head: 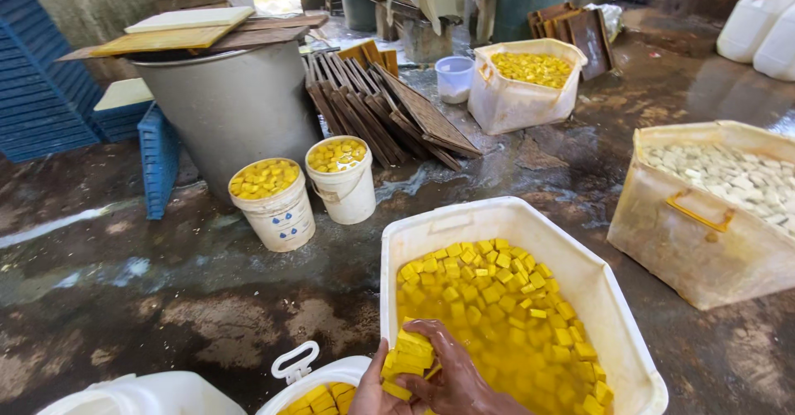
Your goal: The person sits on the floor and transfers yellow rectangular blocks one at a time from a large tub filled with yellowish liquid into a white plastic bucket, arranging the blocks in layers inside the bucket. Occasionally they hold a block up before placing it and reach through the liquid to retrieve blocks from the tub.
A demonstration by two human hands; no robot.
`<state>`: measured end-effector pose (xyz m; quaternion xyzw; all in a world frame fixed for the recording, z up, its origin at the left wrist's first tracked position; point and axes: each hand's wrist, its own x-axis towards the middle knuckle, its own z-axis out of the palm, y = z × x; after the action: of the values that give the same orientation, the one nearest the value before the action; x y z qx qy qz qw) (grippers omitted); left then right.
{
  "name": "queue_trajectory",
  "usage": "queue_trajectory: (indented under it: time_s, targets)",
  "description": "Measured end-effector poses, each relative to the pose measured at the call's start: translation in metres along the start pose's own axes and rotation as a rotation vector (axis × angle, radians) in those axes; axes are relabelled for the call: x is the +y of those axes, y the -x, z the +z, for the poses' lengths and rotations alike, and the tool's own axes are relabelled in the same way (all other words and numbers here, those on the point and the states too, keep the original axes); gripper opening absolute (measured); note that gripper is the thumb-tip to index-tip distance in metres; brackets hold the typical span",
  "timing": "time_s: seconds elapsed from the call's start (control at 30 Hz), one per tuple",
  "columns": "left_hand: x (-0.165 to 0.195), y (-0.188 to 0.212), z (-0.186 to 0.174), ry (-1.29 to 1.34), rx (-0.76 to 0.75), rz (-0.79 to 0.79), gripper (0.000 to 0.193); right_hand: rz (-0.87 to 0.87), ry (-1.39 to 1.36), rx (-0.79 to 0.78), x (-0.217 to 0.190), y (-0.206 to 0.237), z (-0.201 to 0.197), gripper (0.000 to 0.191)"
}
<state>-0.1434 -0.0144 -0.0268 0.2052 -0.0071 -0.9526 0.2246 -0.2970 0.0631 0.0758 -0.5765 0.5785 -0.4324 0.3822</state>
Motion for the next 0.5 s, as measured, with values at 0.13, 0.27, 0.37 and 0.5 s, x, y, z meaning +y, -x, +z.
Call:
queue_trajectory:
  time_s: [0.13, 0.27, 0.37, 0.5]
  targets:
    - [-0.005, 0.013, 0.010, -0.034, -0.241, 0.025, 0.060, -0.159, 0.147, 0.102, 0.004, 0.000, 0.007, 0.074]
    - [-0.013, 0.035, 0.033, -0.017, 0.048, 0.217, 0.046, -0.166, -0.044, 0.086, 0.003, -0.007, 0.013, 0.081]
    - [-0.009, 0.051, 0.050, -0.074, 0.070, 0.271, 0.048, -0.136, -0.145, 0.015, -0.007, -0.013, 0.011, 0.081]
    - [-0.001, 0.066, 0.063, -0.044, -0.126, 0.328, 0.046, -0.355, 0.091, -0.035, -0.028, -0.018, 0.008, 0.080]
